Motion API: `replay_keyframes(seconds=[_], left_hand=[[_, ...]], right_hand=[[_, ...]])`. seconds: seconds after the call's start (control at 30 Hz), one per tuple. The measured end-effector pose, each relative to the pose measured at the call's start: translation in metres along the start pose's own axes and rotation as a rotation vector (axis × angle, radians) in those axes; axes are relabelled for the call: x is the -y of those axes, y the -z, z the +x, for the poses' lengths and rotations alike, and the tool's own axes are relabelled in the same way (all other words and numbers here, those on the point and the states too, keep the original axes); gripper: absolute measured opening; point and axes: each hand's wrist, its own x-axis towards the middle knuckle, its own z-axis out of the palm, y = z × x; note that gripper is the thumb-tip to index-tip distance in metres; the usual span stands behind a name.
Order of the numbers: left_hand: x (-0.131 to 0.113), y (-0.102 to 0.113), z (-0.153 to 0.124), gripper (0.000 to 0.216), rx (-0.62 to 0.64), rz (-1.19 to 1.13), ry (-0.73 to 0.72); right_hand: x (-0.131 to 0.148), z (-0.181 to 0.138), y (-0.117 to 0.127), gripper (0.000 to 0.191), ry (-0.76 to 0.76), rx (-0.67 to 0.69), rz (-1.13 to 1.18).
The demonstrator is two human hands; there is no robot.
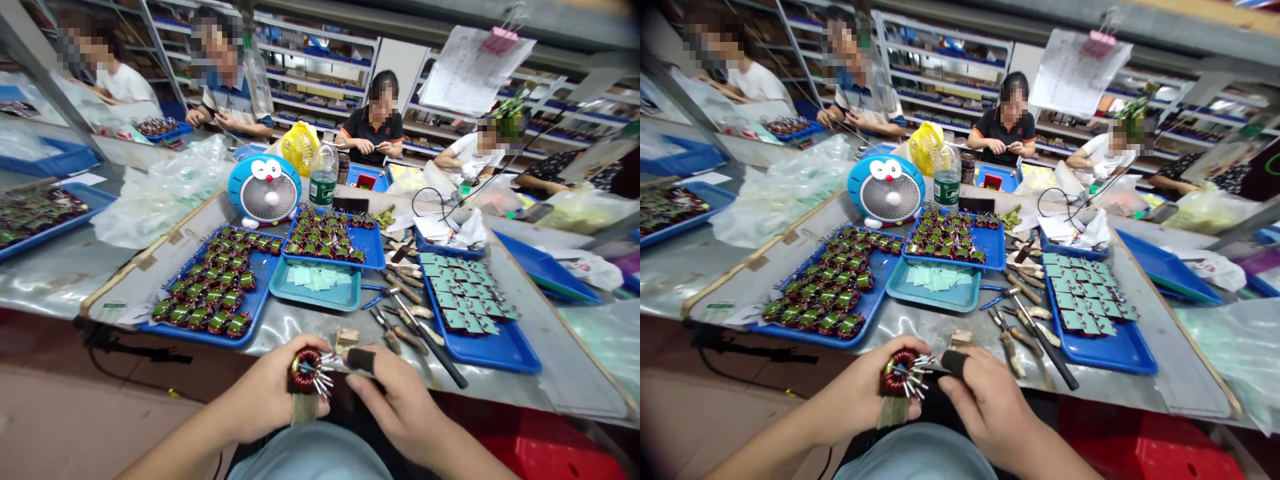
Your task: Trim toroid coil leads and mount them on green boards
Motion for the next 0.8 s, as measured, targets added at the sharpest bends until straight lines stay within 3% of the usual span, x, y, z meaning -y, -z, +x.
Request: replay_keyframes(seconds=[0.13,0.33,0.53,0.67,0.8], left_hand=[[-0.004,-0.006,0.005,0.044,-0.013,0.123,-0.035],[-0.006,-0.016,0.012,0.052,0.000,0.155,-0.031],[-0.004,-0.021,0.007,0.037,-0.043,0.245,-0.123],[-0.006,-0.025,0.003,0.035,-0.041,0.253,-0.126],[-0.003,-0.026,0.004,0.034,-0.068,0.201,-0.109]], right_hand=[[0.007,-0.002,0.006,0.026,-0.049,0.041,0.080],[0.009,0.000,0.006,0.027,-0.078,0.110,0.046],[0.013,-0.001,0.015,0.038,0.000,0.149,-0.095],[0.011,0.001,0.013,0.036,0.185,0.083,-0.279],[-0.005,0.003,-0.006,0.040,0.179,-0.054,-0.145]])
